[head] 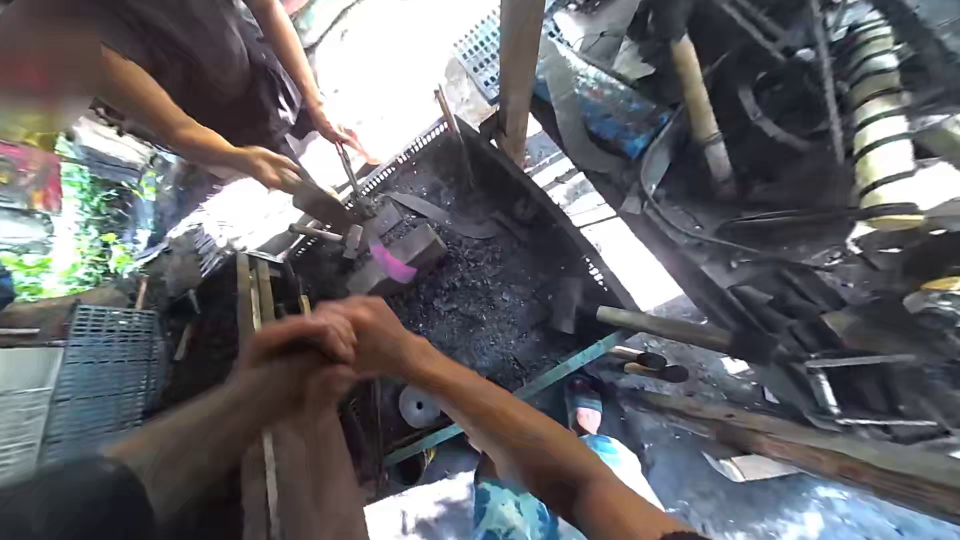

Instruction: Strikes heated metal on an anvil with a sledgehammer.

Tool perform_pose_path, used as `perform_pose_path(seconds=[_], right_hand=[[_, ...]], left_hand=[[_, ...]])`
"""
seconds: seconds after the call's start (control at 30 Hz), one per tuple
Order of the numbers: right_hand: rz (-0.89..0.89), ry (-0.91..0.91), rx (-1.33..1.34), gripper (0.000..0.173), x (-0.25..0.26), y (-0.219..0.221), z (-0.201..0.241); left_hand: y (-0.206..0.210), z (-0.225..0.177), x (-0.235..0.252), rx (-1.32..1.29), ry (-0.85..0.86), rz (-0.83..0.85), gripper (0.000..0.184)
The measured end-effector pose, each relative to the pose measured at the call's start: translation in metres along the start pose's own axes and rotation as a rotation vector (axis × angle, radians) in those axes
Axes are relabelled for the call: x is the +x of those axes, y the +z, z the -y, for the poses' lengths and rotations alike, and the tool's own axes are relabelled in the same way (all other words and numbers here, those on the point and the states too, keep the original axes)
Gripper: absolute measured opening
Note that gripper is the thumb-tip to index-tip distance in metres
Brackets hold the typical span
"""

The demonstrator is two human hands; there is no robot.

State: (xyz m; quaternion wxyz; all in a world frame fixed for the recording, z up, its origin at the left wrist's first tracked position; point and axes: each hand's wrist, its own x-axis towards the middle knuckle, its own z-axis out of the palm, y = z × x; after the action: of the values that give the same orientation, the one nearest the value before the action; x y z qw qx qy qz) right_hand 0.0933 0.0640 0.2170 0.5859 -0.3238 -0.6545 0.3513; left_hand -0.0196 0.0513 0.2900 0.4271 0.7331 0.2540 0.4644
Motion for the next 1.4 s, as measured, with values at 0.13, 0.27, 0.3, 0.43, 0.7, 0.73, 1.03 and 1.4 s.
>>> perform_pose_path(seconds=[0.13,0.27,0.3,0.43,0.7,0.73,1.03,1.4], right_hand=[[0.151,0.689,-0.155,0.043,-0.112,0.010,-0.147],[0.318,1.099,-0.194,0.044,-0.219,0.006,-0.162],[0.348,1.032,-0.181,0.044,-0.223,0.003,-0.136],[0.221,0.607,-0.008,0.048,-0.193,-0.004,-0.018],[-0.032,-0.125,-0.133,0.040,0.042,-0.022,0.008],[-0.015,-0.009,-0.179,0.046,0.025,-0.022,-0.029],[0.333,1.044,-0.129,0.045,-0.239,-0.007,-0.095],[0.003,0.009,-0.133,0.037,0.019,-0.023,-0.020]], left_hand=[[0.051,0.200,-0.071,-0.262,-0.408,-0.366,0.022],[0.100,0.250,-0.152,-0.359,-0.842,-0.502,0.012],[0.105,0.213,-0.156,-0.355,-0.774,-0.517,0.012],[0.106,0.052,-0.143,-0.326,-0.415,-0.425,0.027],[-0.008,-0.021,0.045,0.031,0.049,0.063,0.029],[0.006,0.028,0.034,-0.053,0.026,-0.065,0.032],[0.126,0.172,-0.166,-0.387,-0.811,-0.587,0.016],[0.008,0.011,0.040,-0.059,-0.010,0.050,0.030]])
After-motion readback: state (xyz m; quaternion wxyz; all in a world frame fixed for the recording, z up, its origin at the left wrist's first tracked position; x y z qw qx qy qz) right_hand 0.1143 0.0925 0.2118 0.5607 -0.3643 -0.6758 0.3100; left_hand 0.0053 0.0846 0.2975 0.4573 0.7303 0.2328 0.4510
